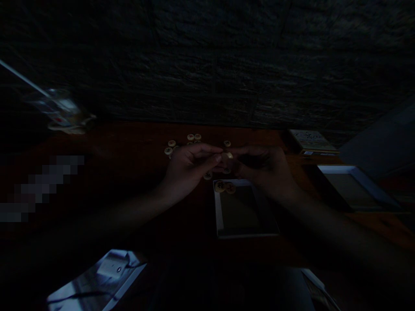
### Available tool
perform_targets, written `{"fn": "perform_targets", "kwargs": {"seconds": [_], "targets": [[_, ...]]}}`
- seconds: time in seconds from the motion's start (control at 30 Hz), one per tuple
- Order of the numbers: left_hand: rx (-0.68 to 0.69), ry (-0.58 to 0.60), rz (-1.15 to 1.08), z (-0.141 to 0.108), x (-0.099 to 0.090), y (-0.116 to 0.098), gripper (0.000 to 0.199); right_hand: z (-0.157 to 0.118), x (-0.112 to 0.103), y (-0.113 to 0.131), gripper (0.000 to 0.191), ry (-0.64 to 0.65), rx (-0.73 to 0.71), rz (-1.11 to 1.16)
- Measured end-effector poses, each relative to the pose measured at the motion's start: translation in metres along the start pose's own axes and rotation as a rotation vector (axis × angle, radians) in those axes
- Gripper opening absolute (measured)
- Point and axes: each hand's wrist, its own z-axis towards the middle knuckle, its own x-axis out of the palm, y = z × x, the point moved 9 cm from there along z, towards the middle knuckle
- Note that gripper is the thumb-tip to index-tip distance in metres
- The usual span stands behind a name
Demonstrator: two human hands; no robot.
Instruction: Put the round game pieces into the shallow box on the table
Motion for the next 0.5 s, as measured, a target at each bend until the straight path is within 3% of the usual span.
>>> {"fn": "perform_targets", "kwargs": {"seconds": [0.23, 0.5], "targets": [[-0.060, 0.054, -0.113, -0.001, 0.005, 0.007, 0.026, -0.001, -0.005, 0.012, 0.030, -0.042, -0.162, -0.220], [-0.109, 0.059, -0.181, 0.000, 0.008, 0.007, 0.025, -0.007, -0.003, 0.021, 0.035, 0.002, -0.303, -0.431]]}}
